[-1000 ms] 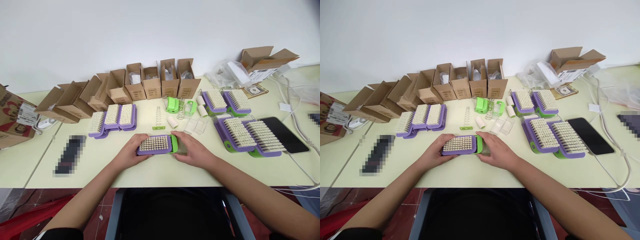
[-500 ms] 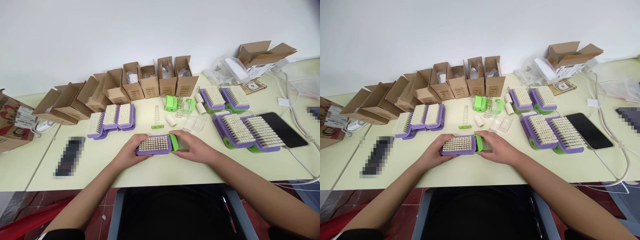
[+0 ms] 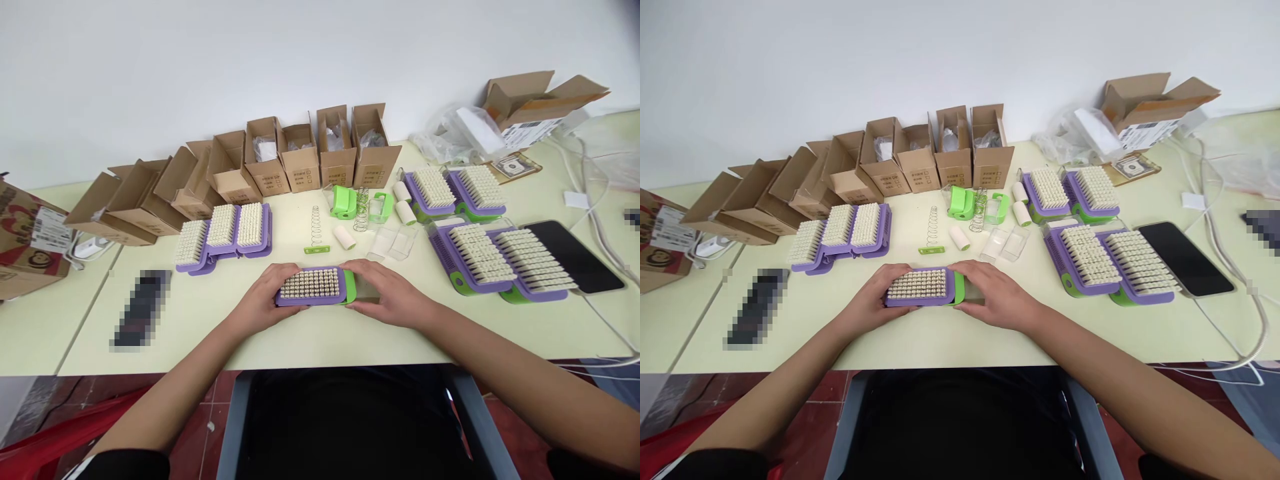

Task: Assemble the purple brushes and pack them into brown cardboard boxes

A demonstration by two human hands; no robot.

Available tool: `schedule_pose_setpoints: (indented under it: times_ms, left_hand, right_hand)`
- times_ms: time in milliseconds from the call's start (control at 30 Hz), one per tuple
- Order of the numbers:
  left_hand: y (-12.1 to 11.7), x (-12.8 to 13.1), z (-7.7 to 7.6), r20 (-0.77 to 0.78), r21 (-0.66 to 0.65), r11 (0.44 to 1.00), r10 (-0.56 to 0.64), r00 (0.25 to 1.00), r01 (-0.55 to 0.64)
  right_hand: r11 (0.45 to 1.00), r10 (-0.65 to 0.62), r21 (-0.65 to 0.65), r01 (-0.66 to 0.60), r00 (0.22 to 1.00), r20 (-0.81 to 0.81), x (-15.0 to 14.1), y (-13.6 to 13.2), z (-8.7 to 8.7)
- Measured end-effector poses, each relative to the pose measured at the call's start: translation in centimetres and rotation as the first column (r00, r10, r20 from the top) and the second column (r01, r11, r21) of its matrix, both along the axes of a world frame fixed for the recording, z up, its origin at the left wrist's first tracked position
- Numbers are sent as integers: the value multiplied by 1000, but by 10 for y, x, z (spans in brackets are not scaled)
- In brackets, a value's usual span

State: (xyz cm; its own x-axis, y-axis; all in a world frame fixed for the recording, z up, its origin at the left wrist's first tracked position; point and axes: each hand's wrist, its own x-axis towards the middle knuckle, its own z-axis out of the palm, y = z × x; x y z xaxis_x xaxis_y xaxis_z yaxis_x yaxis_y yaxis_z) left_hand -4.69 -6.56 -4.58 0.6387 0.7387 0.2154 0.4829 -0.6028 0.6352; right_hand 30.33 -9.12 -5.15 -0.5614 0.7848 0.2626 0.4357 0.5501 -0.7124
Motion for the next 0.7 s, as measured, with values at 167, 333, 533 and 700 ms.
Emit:
schedule_pose_setpoints:
  times_ms: [167, 333, 533, 700]
  left_hand:
    - [-1, 5, -1, 18, -28, 1000, -12, 1000, 12]
    - [-2, 9, 0, 23, -32, 999, -8, 1000, 9]
    - [-5, 8, -1, 67, -30, 1000, 1, 998, 1]
    - [-11, 23, 5, 191, -35, 999, -8, 982, 15]
  right_hand:
    - [1000, -3, -29, 3, 1000, -1, -7, 1, -2]
    - [999, -38, -31, 39, 999, 15, -7, 0, -7]
    - [997, -54, -53, 56, 998, 36, -8, -4, -7]
    - [991, -27, -130, 18, 997, -67, -5, -7, -1]
